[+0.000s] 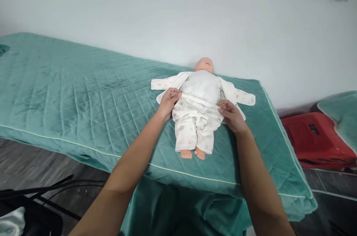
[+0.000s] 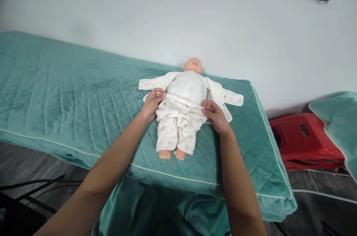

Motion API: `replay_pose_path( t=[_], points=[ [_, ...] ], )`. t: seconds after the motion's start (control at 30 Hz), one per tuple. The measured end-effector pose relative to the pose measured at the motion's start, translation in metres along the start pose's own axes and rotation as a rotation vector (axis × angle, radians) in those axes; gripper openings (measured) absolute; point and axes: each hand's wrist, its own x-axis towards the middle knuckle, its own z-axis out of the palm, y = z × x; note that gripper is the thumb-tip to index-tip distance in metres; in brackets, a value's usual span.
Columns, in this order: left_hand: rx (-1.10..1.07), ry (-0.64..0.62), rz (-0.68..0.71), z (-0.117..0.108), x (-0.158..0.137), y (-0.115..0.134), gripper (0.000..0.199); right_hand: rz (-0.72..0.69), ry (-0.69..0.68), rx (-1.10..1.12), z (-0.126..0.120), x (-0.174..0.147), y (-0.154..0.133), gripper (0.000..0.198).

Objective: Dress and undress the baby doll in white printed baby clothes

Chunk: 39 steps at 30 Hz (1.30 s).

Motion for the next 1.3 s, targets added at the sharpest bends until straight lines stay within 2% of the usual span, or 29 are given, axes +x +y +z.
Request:
replay_pose_path(
  t=[0.13, 0.27, 0.33, 0.47, 0.57, 0.73, 0.8, 1.0, 1.1, 1.2, 1.3],
  points=[
    [0.063, -0.045, 0.014, -0.004, 0.002, -0.005, 0.033, -0.176, 0.151, -0.067, 0.015, 0.009, -0.003, 0.039],
    [0.121, -0.040, 0.009, -0.007, 0.003, -0.009, 0.031, -0.267, 0.249, -0.128, 0.025, 0.023, -0.009, 0.038],
    [0.127, -0.036, 0.003, -0.008, 0.003, -0.010, 0.030, -0.273, 0.298, -0.155, 0.027, 0.028, -0.008, 0.038],
    [0.162, -0.070, -0.003, -0.008, 0.004, -0.008, 0.028, -0.197, 0.342, -0.122, 0.027, 0.029, 0.002, 0.040],
    [0.271, -0.153, -0.018, -0.010, 0.004, -0.003, 0.029, -0.187, 0.287, -0.076, 0.021, 0.024, 0.007, 0.041],
    [0.481, -0.327, -0.029, -0.019, 0.004, 0.005, 0.026, -0.169, 0.070, -0.097, 0.005, 0.015, 0.004, 0.045],
    [0.531, -0.388, -0.038, -0.020, 0.005, 0.008, 0.023, -0.173, 0.024, -0.083, 0.000, 0.012, 0.002, 0.046],
    [0.629, -0.444, -0.126, -0.015, 0.023, 0.016, 0.015, -0.154, -0.015, -0.091, -0.005, 0.006, 0.000, 0.041],
    [0.719, -0.492, -0.196, -0.012, 0.040, 0.021, 0.013, -0.052, 0.027, -0.167, -0.004, 0.004, -0.003, 0.033],
    [0.736, -0.555, -0.275, -0.009, 0.054, 0.025, 0.015, 0.076, 0.031, -0.230, -0.002, 0.003, -0.006, 0.034],
    [0.722, -0.575, -0.358, -0.008, 0.059, 0.027, 0.015, 0.098, 0.009, -0.292, -0.001, 0.004, -0.006, 0.034]
  ],
)
